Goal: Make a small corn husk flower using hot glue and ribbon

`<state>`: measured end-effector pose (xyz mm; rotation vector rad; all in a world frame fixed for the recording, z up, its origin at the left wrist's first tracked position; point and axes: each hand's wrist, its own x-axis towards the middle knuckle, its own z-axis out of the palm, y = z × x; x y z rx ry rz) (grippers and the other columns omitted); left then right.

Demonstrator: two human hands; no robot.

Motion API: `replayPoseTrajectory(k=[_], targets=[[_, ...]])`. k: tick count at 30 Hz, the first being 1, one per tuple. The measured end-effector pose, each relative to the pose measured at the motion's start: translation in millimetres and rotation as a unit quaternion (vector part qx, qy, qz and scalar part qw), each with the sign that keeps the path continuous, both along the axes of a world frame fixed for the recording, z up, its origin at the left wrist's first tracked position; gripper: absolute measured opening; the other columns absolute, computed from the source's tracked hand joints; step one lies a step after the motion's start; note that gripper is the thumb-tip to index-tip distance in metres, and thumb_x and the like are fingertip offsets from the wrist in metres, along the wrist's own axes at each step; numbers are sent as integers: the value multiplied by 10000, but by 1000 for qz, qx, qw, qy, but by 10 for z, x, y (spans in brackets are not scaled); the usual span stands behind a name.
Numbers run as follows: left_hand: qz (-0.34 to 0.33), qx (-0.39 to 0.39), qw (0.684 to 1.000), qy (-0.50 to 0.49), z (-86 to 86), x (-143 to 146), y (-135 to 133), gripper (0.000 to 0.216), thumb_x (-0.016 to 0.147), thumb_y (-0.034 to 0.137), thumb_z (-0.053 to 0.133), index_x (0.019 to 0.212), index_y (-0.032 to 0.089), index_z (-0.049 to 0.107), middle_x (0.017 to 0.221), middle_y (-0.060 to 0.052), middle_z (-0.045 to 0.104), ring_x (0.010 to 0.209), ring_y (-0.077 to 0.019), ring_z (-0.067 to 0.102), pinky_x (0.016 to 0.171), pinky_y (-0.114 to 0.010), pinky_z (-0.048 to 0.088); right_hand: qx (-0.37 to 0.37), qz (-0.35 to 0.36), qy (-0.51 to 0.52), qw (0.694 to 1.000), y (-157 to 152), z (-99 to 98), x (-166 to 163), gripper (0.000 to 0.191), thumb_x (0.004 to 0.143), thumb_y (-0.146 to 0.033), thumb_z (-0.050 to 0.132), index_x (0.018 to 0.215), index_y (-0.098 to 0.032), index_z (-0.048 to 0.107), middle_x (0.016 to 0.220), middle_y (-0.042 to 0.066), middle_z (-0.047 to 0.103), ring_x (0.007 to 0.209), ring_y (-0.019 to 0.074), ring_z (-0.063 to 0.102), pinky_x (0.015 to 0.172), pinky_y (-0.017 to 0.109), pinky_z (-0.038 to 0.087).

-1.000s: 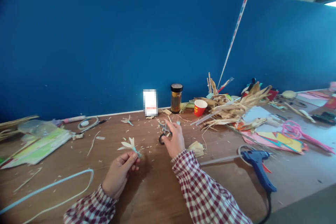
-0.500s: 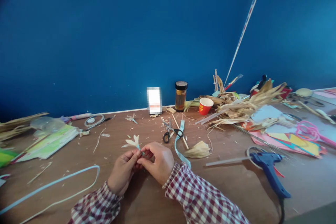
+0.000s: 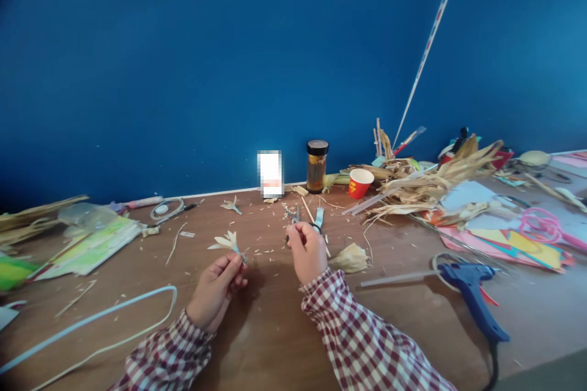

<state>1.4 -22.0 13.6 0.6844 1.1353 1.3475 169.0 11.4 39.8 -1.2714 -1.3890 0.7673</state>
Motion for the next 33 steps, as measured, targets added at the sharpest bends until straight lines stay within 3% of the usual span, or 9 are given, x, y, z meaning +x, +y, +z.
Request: replayPoseTrajectory(k=[5,7,12,17,23,29,33], targets=[[-18,1,1000,-22,-2,27,-37,254,614,349,711,702,145,588,570,48,553,434,-34,438,488,-185,452,4,155,-26,988,-176,-38,-206,192,789,-342,527,763,-161,586,646,-2,578,565,104,502,517,202,398],[-21,14,1000,-17,-10,34,-38,240,614,334,716,700,140,603,580,39,564,463,-47,469,492,-180,446,-13,181,-28,983,-229,-95,-293,166,753,-325,576,758,-160,588,647,-3,584,566,103,501,521,203,401],[-29,29,999,-10,-11,49,-37,217,602,306,730,657,127,621,574,30,576,462,-47,472,487,-176,441,-26,195,-7,980,-222,-174,-331,143,770,-277,543,696,-155,556,619,-16,546,556,93,476,520,197,385],[-14,11,998,-58,33,43,-34,312,560,267,762,824,132,663,657,0,636,532,-64,539,536,-179,473,-29,198,5,980,-209,-161,-316,135,770,-251,527,674,-156,527,594,-28,505,535,85,438,497,190,356],[27,-3,996,-88,60,31,-5,256,481,228,797,650,122,638,617,19,623,545,-67,551,543,-176,483,-33,190,-32,981,-244,-138,-346,142,756,-241,538,645,-155,524,557,-37,479,507,81,412,474,190,332],[25,13,998,-48,76,18,12,269,483,258,795,632,121,618,584,28,595,532,-70,533,525,-176,464,-44,228,-46,972,-218,-109,-282,184,715,-284,613,842,-156,581,701,-3,590,579,98,503,550,215,424],[20,17,1000,-7,47,-18,28,266,520,281,776,676,123,630,630,29,582,551,-68,523,535,-177,464,-32,192,-52,980,-328,66,-29,173,761,-284,564,890,-169,577,750,8,599,627,106,533,579,218,446]])
